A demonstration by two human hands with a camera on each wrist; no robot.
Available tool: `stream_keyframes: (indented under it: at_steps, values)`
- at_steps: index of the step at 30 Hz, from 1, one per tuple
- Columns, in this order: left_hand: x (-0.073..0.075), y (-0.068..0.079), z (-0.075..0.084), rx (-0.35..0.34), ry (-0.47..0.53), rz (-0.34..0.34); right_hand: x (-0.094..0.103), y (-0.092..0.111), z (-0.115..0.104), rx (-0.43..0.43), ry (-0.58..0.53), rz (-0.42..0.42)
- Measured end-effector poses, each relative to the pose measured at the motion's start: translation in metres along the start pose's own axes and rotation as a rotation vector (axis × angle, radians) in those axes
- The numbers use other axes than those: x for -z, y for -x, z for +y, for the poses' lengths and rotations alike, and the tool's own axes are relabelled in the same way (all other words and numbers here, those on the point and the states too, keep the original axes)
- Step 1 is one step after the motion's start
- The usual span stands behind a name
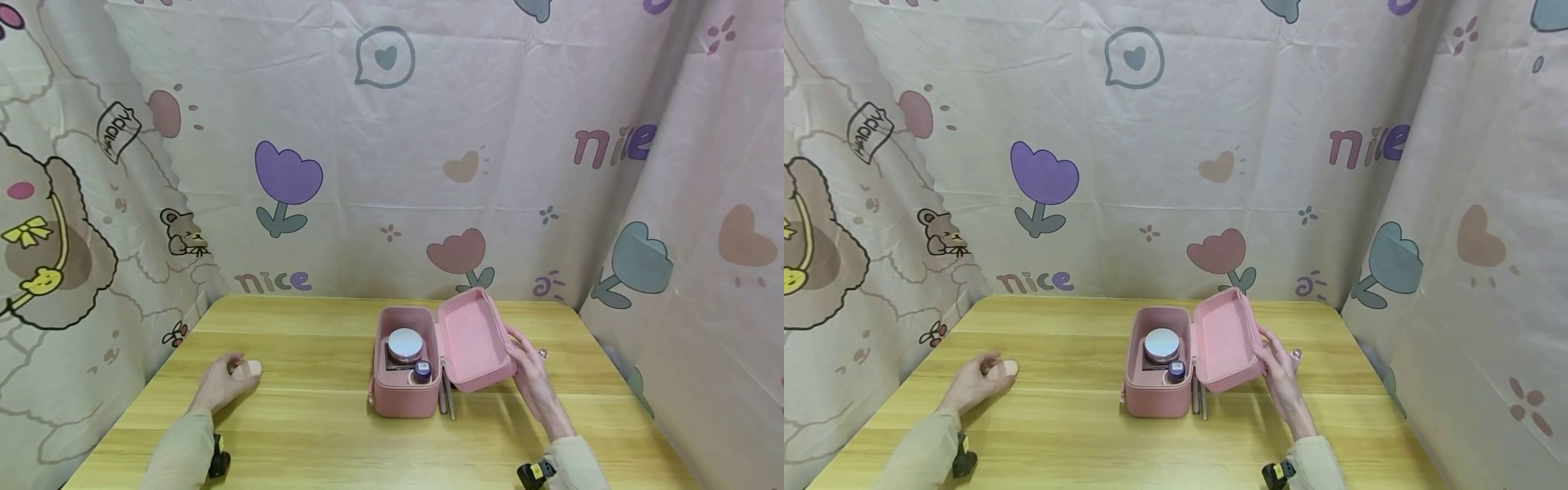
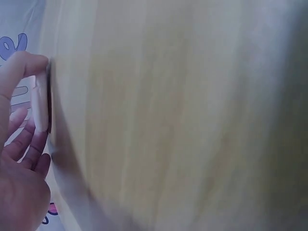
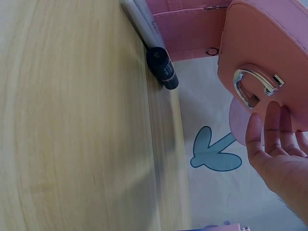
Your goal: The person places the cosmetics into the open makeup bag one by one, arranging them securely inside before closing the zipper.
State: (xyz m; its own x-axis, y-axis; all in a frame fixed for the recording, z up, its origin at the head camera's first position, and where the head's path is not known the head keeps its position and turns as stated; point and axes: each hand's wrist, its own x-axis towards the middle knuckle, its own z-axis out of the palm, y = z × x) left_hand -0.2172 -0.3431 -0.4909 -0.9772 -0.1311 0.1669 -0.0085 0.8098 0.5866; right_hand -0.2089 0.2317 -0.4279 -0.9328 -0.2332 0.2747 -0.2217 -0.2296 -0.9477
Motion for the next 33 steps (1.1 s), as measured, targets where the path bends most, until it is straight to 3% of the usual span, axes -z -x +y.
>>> stream_keyframes:
  at_steps: [11,20,33]
  values:
    - [-0.004,-0.007,0.008,0.004,0.025,0.031,-0.001,0.0,0.0,0.009,-0.004,-0.002]
    - [-0.008,-0.014,0.027,-0.062,0.041,0.111,-0.001,0.0,-0.001,0.0,0.001,-0.001]
    - [-0.016,-0.024,0.057,-0.112,0.098,0.089,0.0,0.0,0.001,0.002,0.001,-0.001]
